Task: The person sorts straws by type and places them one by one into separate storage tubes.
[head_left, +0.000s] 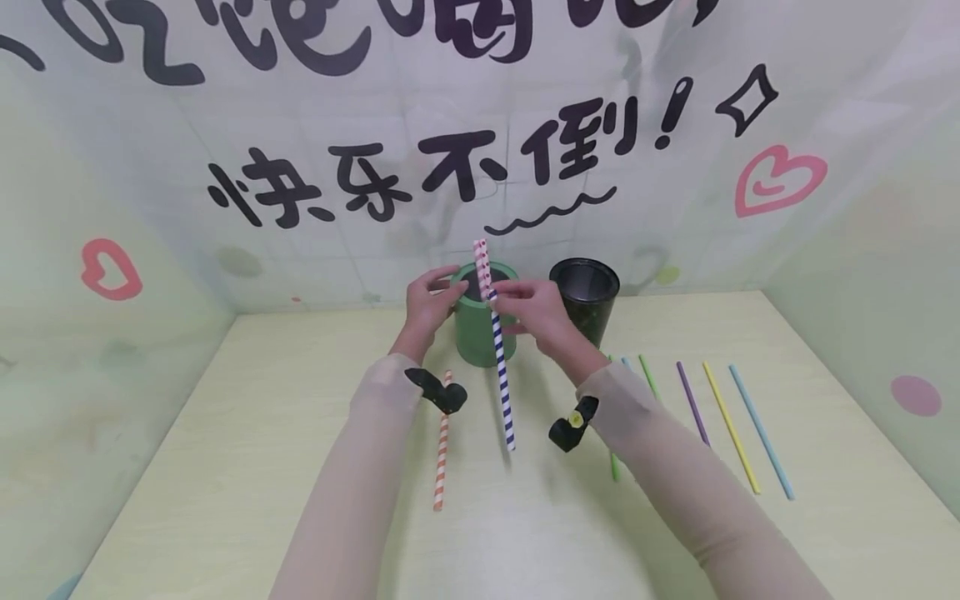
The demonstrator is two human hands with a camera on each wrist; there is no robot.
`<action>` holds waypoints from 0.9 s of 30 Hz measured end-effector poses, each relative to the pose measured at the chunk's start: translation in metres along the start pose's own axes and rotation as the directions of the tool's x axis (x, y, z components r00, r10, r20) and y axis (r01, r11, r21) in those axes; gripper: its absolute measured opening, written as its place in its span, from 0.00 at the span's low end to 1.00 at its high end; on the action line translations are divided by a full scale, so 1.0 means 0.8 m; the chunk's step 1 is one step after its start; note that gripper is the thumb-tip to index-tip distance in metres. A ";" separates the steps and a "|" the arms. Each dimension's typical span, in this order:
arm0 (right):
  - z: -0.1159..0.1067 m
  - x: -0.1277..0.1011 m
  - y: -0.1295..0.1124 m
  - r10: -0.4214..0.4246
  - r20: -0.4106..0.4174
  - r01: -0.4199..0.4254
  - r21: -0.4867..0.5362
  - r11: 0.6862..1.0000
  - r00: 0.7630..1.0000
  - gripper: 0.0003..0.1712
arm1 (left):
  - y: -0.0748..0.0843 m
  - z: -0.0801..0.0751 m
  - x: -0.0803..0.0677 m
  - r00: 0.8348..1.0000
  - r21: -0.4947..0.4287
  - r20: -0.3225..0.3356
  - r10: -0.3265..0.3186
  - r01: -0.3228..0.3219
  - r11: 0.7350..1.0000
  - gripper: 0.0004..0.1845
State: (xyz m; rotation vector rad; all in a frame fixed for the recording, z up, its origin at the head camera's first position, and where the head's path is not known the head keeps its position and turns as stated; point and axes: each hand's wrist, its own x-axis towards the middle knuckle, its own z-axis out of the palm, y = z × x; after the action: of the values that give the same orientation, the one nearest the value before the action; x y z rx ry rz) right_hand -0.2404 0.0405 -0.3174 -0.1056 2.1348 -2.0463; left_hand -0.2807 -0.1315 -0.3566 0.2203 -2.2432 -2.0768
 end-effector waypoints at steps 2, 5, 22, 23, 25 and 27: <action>-0.002 0.004 -0.012 -0.018 -0.001 0.018 -0.009 1.000 1.000 0.19 | 0.000 0.000 0.000 1.000 -0.004 -0.001 0.000 0.000 1.000 0.21; -0.006 0.011 -0.029 -0.032 -0.017 0.031 -0.024 0.999 0.999 0.19 | 0.001 0.001 0.000 1.000 -0.009 0.001 0.002 -0.002 1.000 0.20; -0.020 0.055 -0.105 -0.177 -0.136 0.178 -0.006 0.984 0.975 0.17 | 0.001 0.002 0.000 1.000 0.001 -0.006 0.011 -0.011 1.000 0.21; -0.021 0.057 -0.110 -0.180 -0.142 0.181 -0.002 0.983 0.973 0.17 | 0.002 0.002 0.000 1.000 0.004 -0.006 0.009 -0.009 1.000 0.21; -0.021 0.060 -0.120 -0.183 -0.154 0.187 0.012 0.982 0.971 0.17 | 0.002 0.002 0.000 1.000 0.007 -0.007 0.005 -0.005 1.000 0.21; -0.022 0.063 -0.129 -0.189 -0.167 0.197 0.027 0.980 0.968 0.17 | 0.002 0.001 -0.001 1.000 0.008 -0.009 0.001 0.000 1.000 0.21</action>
State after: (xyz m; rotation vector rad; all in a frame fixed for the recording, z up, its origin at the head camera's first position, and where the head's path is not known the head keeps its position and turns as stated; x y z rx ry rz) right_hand -0.3004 0.0440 -0.2181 -0.1501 2.2544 -2.2818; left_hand -0.2806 -0.1301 -0.3549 0.2287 -2.2464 -2.0635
